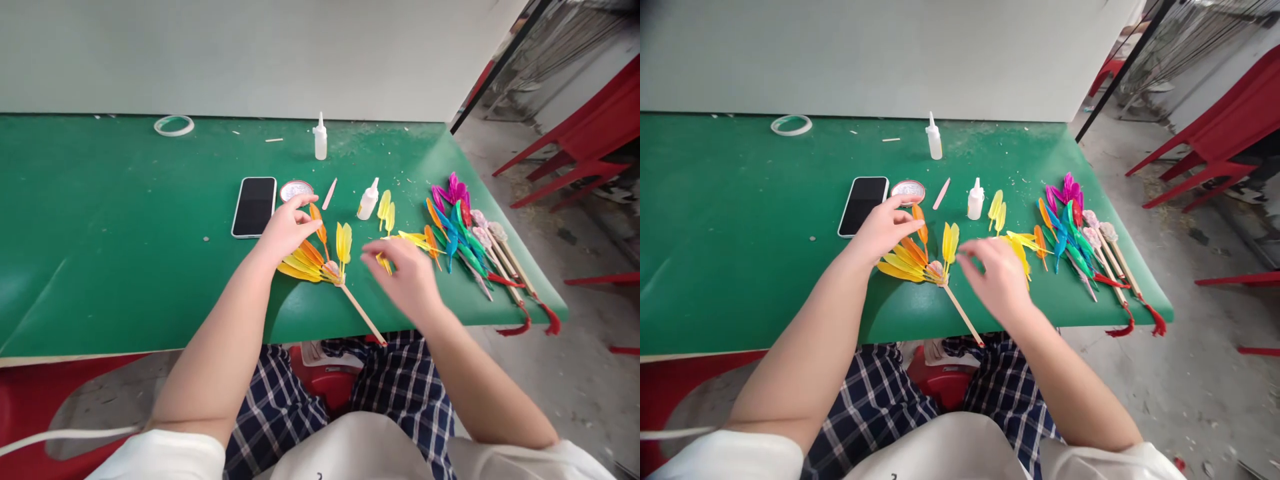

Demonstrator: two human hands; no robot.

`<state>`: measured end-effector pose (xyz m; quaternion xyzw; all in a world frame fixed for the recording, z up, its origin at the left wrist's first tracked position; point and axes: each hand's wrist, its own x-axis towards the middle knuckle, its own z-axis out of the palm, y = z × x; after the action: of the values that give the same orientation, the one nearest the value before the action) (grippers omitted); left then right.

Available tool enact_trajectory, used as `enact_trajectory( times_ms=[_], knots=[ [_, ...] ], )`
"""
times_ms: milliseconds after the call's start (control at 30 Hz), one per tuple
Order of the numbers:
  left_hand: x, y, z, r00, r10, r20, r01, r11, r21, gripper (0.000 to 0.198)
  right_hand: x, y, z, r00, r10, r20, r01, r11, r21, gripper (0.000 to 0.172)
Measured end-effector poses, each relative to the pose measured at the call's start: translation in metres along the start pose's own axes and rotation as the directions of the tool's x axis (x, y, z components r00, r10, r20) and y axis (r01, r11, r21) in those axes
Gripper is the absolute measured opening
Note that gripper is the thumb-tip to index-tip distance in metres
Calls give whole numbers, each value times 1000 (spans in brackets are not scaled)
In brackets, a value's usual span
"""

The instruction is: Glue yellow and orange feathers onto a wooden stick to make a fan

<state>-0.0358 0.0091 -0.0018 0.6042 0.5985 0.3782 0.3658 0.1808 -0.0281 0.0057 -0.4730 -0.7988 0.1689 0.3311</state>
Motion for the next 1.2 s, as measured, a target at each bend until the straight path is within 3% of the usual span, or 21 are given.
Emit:
enact_trajectory(
  times_ms=[33,100,267,333,467,633,733,967,1200],
  knots=[
    [-1,-1,-2,1000,-1,3,1,1000,-4,46,-11,-5,6,995,-2,100,2,1000,8,13],
    [-2,-3,-5,1000,-1,3,1,1000,5,45,-25,-9,21,983,32,182,-32,999,-2,14],
    [-2,-10,-16,982,51,-184,-27,991,129,31,-29,-8,42,987,22,159,-14,999,-49,15],
    [-3,-12,-21,980,40,-196,3,976,217,25,-30,-7,43,988,5,154,6,997,-71,17],
    [-7,-14,-30,995,-39,-89,68,933,353,21,-34,-5,46,988,-33,152,49,994,-102,18],
    [-9,-18,-33,997,-33,-68,51,955,294,16,-36,-3,49,988,-63,144,82,989,-125,19],
    [-9,-18,-33,999,-47,-5,46,954,297,23,-37,-3,50,987,-78,139,97,986,-136,21],
    [-6,-14,-33,968,-132,215,13,877,480,35,-38,-1,52,984,-124,125,145,975,-168,27],
    [-5,-12,-32,963,-146,225,5,847,531,31,-38,-1,52,980,-152,128,175,966,-188,29]
  ],
)
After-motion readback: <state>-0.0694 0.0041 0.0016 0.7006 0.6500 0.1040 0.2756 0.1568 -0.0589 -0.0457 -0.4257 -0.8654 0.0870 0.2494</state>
